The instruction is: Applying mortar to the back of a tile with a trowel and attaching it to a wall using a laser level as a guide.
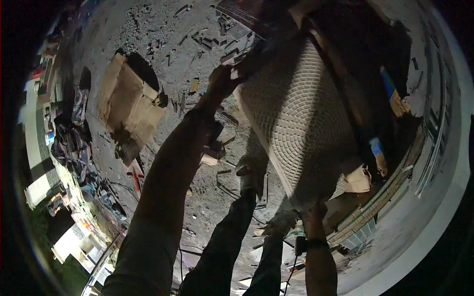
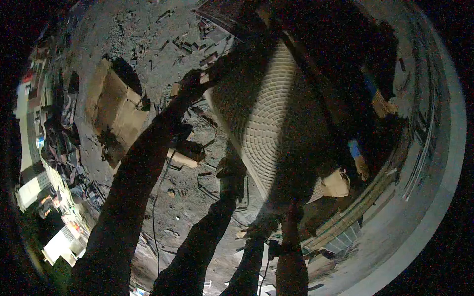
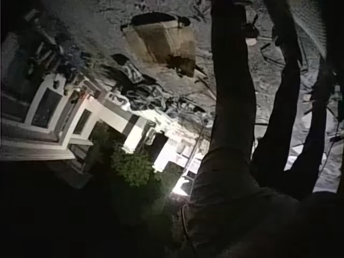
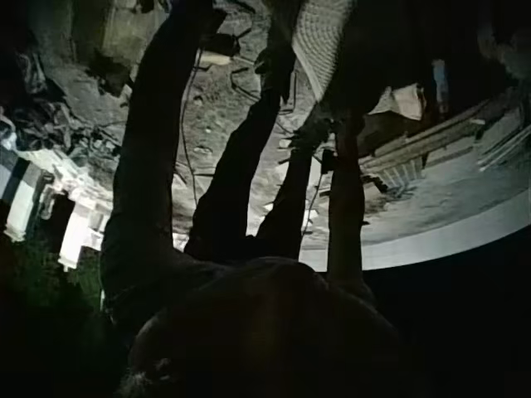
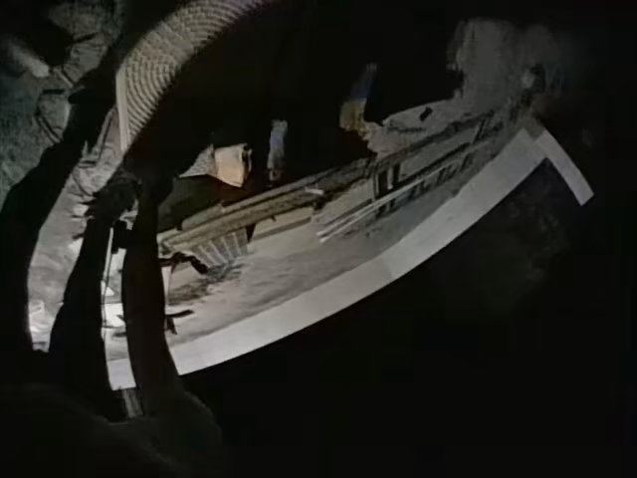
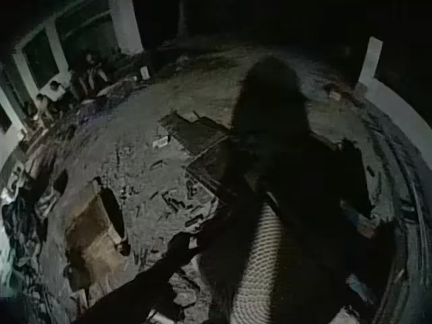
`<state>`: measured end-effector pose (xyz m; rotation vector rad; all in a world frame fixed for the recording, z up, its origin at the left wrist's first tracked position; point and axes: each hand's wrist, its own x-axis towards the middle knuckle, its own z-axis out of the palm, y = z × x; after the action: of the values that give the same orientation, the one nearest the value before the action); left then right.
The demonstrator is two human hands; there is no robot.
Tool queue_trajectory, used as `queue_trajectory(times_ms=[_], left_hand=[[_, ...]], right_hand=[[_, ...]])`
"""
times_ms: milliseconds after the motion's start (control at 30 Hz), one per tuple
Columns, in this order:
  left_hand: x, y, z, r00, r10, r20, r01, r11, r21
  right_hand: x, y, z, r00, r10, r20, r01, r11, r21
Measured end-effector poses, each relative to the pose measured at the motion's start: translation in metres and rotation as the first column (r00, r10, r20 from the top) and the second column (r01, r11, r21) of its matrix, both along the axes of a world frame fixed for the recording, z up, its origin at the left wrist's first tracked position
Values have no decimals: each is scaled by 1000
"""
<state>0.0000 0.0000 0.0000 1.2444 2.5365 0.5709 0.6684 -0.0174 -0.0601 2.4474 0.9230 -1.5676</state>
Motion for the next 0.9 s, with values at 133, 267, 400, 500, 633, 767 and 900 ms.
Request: queue_trajectory(times_ms=[133,267,400,500,633,767,900], left_hand=[[40,-36,12,988,143,55,-140,988,-67],[43,-33,26,965,148,217,-26,877,-480],[13,-31,-23,916,96,389,18,960,-281],[58,-37,-10,899,188,395,-123,975,-183],[72,-84,41,954,232,189,-150,918,-367],[106,-189,89,992,96,78,-47,876,-480],[143,-425,167,870,492,-23,-462,799,-385]], right_hand=[[53,-1,17,416,826,381,-900,433,46],[81,40,1,126,796,592,-987,40,157],[41,69,-5,303,782,545,-945,173,277],[-5,75,5,402,754,520,-909,260,326],[21,4,61,548,703,453,-825,365,431],[-1,-8,143,675,633,379,-726,479,493],[13,-38,230,767,614,186,-582,544,604]])
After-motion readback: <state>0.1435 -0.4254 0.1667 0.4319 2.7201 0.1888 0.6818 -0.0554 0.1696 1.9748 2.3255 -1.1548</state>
